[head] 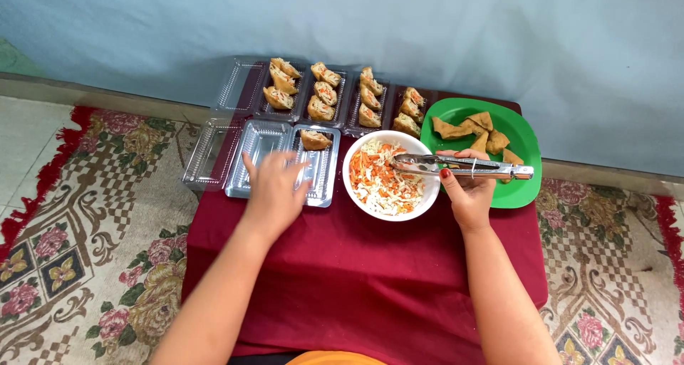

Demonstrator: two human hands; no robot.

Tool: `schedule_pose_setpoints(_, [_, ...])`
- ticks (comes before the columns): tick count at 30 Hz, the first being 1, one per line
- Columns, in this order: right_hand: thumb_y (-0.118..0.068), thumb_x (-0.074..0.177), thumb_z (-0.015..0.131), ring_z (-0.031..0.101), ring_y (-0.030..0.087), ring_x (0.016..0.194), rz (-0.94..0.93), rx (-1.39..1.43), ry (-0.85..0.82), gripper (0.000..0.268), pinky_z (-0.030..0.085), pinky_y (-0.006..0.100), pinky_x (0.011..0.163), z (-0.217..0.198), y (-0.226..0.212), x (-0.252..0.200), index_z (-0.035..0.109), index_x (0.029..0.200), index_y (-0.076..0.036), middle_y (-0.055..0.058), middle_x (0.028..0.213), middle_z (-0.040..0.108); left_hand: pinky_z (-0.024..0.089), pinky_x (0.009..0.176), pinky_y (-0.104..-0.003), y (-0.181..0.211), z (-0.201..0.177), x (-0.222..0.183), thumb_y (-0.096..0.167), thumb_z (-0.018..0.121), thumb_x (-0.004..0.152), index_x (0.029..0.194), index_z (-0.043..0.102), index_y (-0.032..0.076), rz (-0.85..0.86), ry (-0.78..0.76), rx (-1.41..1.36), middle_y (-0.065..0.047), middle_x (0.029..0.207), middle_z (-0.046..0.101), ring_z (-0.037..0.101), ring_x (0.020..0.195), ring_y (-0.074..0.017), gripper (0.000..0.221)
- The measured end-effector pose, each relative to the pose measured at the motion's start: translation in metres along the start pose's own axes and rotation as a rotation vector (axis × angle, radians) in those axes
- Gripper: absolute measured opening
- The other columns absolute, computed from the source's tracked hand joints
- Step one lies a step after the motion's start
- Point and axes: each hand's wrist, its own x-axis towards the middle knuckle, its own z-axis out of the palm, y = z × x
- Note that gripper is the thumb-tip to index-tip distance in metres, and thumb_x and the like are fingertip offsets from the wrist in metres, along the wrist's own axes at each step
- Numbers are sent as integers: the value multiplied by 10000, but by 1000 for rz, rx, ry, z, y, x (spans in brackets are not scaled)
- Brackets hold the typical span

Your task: Filling pastry shells with a mixture using tongs and packing them into plastic containers

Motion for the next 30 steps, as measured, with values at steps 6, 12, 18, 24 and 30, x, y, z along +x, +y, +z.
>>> schedule_pose_setpoints(6, [-99,964,749,703,158,962,105,-28,37,356,575,269,858,4,-18,3,468,1176,-43,233,1155,718,76,1198,-653,3,8,-37,278,702,932,948,771,216,96,92,-130,-45,1155,683,608,1229,-264,94])
schedule_pose_setpoints(12, [-126,975,760,703,150,958,86,-93,165,359,585,268,858,3,6,-14,506,1209,-30,215,1151,717,143,1224,-592,-7,11,-35,295,715,940,895,760,189,143,92,-208,-34,1146,704,627,1229,-251,124])
schedule_pose_setpoints(18, [-111,975,751,713,192,1028,0,-76,159,356,576,297,908,12,7,-19,492,1196,-6,227,1147,721,139,1233,-585,-6,13,-34,280,731,925,888,755,194,168,139,-212,-17,1121,714,646,1206,-235,97])
schedule_pose_setpoints(24, [-91,974,755,709,234,1053,-63,-89,143,376,569,336,930,16,2,-20,468,1194,13,248,1131,714,157,1212,-609,-13,10,-26,283,760,907,1021,748,108,157,372,-64,-148,1350,608,527,1361,-377,209])
schedule_pose_setpoints(30, [-96,962,766,714,227,1066,-75,-74,149,385,572,328,943,13,10,-23,472,1186,11,234,1119,721,-30,1058,-815,-24,21,-36,456,607,1003,1228,703,197,-3,358,130,-60,1059,709,694,1049,-273,357])
